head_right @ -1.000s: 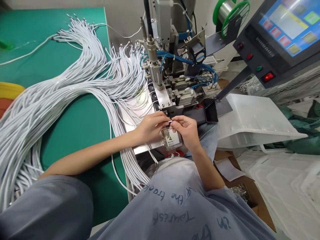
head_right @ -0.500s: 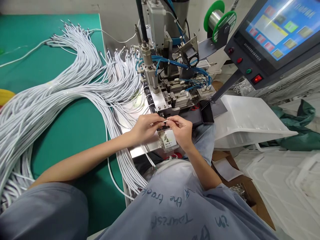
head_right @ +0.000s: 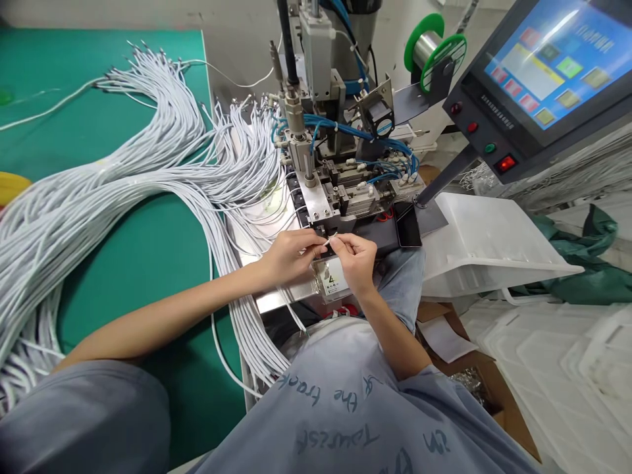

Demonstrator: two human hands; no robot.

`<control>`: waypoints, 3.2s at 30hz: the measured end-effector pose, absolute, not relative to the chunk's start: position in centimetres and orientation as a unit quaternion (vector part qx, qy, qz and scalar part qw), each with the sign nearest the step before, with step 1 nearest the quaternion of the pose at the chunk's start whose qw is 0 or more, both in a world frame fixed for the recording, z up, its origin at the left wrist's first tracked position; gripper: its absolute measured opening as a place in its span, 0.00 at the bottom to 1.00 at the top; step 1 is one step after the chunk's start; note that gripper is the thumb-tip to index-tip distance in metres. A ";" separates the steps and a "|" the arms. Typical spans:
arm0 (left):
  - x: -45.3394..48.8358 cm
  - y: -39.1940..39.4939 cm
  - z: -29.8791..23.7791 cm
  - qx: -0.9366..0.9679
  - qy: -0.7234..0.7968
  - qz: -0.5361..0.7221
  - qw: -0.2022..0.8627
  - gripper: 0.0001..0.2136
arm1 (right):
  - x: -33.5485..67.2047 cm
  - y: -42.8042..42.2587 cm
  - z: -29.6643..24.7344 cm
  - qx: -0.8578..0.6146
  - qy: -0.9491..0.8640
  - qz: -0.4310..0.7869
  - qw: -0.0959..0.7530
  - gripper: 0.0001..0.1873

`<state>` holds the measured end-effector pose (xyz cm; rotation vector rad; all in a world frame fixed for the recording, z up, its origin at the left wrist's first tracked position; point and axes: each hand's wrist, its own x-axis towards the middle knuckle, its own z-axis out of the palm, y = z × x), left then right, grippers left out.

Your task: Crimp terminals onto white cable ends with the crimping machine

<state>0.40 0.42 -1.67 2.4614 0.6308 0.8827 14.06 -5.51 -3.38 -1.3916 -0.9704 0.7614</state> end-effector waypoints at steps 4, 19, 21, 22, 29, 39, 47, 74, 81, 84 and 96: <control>0.2 0.4 -1.5 0.920 0.222 0.293 0.139 0.11 | 14.1 -5.7 -3.5 -0.606 -0.470 0.251 0.590 0.10; 0.6 -0.2 -1.9 0.930 0.269 0.185 0.169 0.10 | 14.8 -5.3 -5.0 -0.611 -0.519 0.224 0.553 0.12; 0.6 0.0 -2.1 0.948 0.266 0.128 0.115 0.11 | 15.6 -4.9 -5.7 -0.629 -0.507 0.271 0.524 0.12; 0.6 0.2 -2.1 0.953 0.271 0.101 0.087 0.11 | 16.1 -4.7 -6.1 -0.633 -0.501 0.293 0.513 0.12; 0.6 0.8 -2.9 0.959 0.281 0.005 0.035 0.14 | 17.8 -3.4 -7.4 -0.617 -0.451 0.410 0.497 0.11; 0.4 0.8 -2.7 0.967 0.252 0.000 0.029 0.20 | 17.5 -2.7 -7.7 -0.602 -0.423 0.468 0.490 0.11; 0.4 1.0 -2.6 0.975 0.223 -0.013 0.015 0.17 | 17.8 -2.8 -7.4 -0.596 -0.420 0.495 0.472 0.12; 0.5 0.8 -2.5 0.977 0.215 -0.020 -0.004 0.16 | 17.7 -2.4 -8.5 -0.589 -0.456 0.483 0.460 0.14; 0.6 0.4 -1.8 0.975 0.222 -0.026 -0.014 0.15 | 17.7 -1.8 -9.0 -0.562 -0.512 0.484 0.432 0.20; 0.6 -0.2 -1.0 0.967 0.250 -0.042 -0.022 0.11 | 17.7 -1.8 -9.5 -0.574 -0.522 0.459 0.433 0.21; 0.1 -0.8 -0.5 0.958 0.281 -0.043 -0.030 0.07 | 18.3 -3.9 -6.3 -0.581 -0.617 0.361 0.389 0.18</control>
